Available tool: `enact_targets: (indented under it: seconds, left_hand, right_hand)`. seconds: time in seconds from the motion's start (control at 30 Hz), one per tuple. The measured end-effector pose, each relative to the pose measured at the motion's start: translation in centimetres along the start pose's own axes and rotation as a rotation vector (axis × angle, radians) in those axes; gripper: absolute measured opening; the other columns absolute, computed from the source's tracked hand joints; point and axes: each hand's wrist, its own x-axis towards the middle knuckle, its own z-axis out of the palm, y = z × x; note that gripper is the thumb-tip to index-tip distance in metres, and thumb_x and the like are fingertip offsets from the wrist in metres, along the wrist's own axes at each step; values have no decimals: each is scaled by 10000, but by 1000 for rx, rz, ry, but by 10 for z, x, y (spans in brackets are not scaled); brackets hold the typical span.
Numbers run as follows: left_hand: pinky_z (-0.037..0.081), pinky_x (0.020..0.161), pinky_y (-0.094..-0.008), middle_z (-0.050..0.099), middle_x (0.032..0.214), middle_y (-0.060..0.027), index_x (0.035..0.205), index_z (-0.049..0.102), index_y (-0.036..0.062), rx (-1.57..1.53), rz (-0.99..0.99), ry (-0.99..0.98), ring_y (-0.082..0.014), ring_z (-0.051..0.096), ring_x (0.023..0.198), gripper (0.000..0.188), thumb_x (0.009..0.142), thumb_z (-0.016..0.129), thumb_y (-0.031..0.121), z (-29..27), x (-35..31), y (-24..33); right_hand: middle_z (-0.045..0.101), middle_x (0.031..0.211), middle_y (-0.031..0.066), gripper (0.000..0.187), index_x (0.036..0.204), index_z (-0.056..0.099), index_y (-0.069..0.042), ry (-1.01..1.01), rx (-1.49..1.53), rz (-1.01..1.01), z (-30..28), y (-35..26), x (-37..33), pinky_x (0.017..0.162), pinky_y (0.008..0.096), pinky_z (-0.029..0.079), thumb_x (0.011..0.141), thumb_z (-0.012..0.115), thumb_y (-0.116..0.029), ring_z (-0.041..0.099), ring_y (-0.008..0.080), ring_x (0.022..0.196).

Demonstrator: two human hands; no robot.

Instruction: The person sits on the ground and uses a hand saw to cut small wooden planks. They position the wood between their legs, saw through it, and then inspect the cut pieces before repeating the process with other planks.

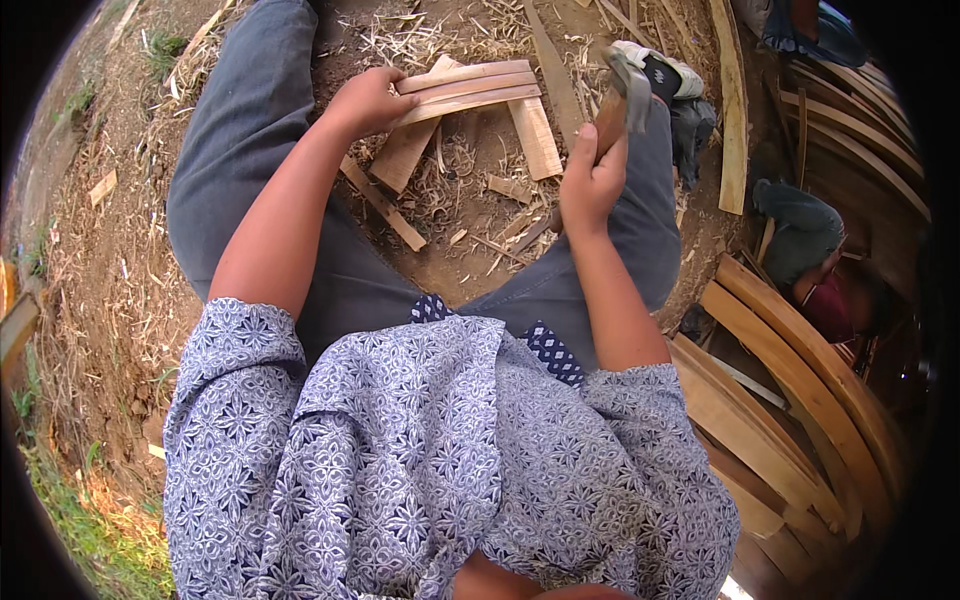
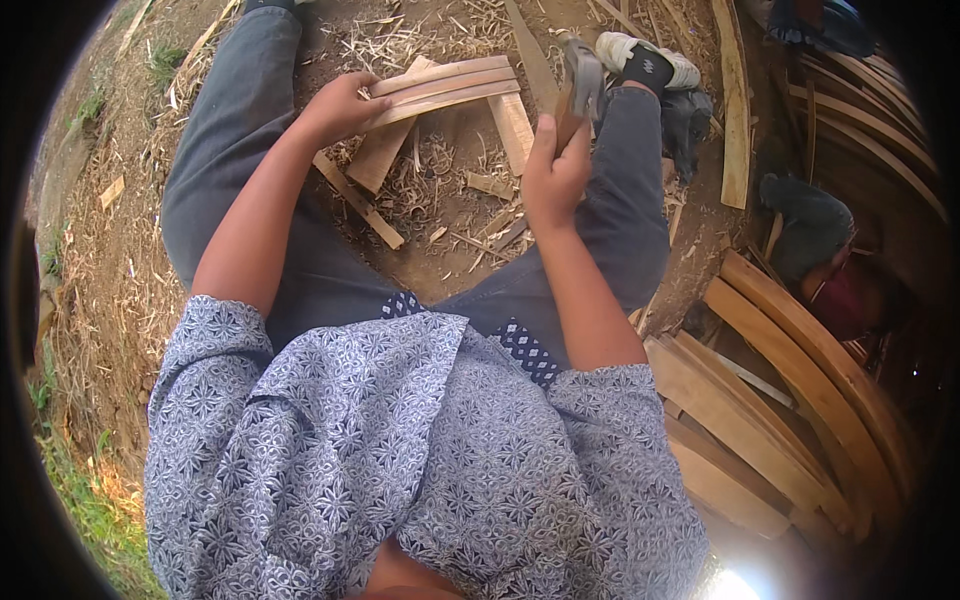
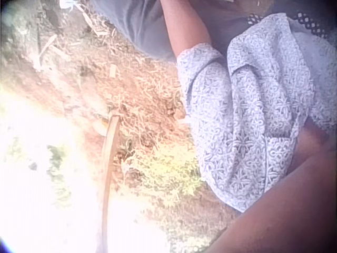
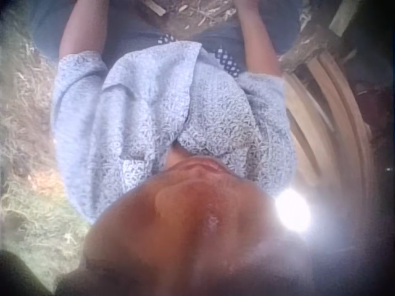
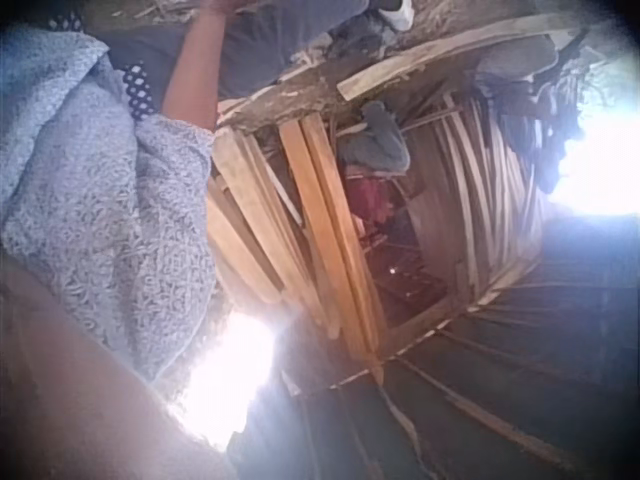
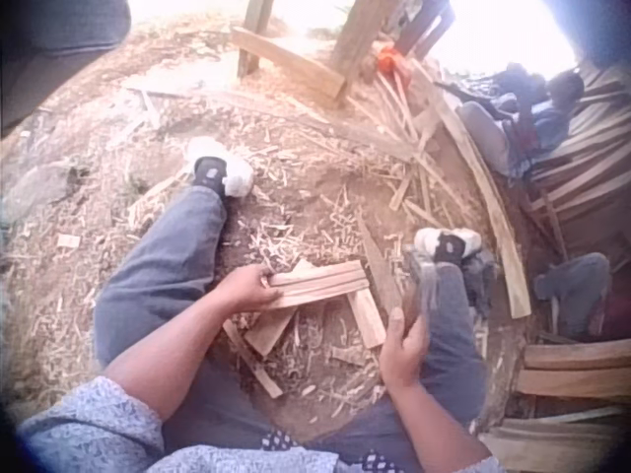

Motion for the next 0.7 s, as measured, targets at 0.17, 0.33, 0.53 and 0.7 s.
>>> enact_targets:
  seconds: [0.17,0.33,0.53,0.7]
  left_hand:
    - [534,931,-403,732,1124,-213,1281,681,11,-57,19,-68,-327,708,1043,567,867,755,390,1,7,8]
    - [536,813,-377,747,958,-178,1172,703,-34,-13,16,23,-236,708,876,433,910,738,309,6,4,-9]
    - [533,798,-370,748,937,-174,1114,728,-41,-87,18,-117,-231,700,858,404,917,735,312,-3,6,16]
    - [531,789,-371,748,938,-178,1111,727,-55,-67,-17,-88,-219,696,860,435,927,727,339,-3,4,0]
  right_hand:
    - [705,1073,238,397,1282,591,4,-281,-397,217,10,77,6,852,460,523,1027,574,-299,699,392,967]
    - [710,1104,229,438,1330,556,17,-45,28,33,12,11,21,867,442,519,1028,579,-300,695,372,989]
    - [697,1140,259,475,1390,541,-21,-310,-416,139,18,93,4,955,459,499,997,600,-282,682,403,1098]
    - [674,1109,191,415,1332,553,-26,-136,-21,135,9,11,32,901,412,508,1027,589,-305,661,315,1016]
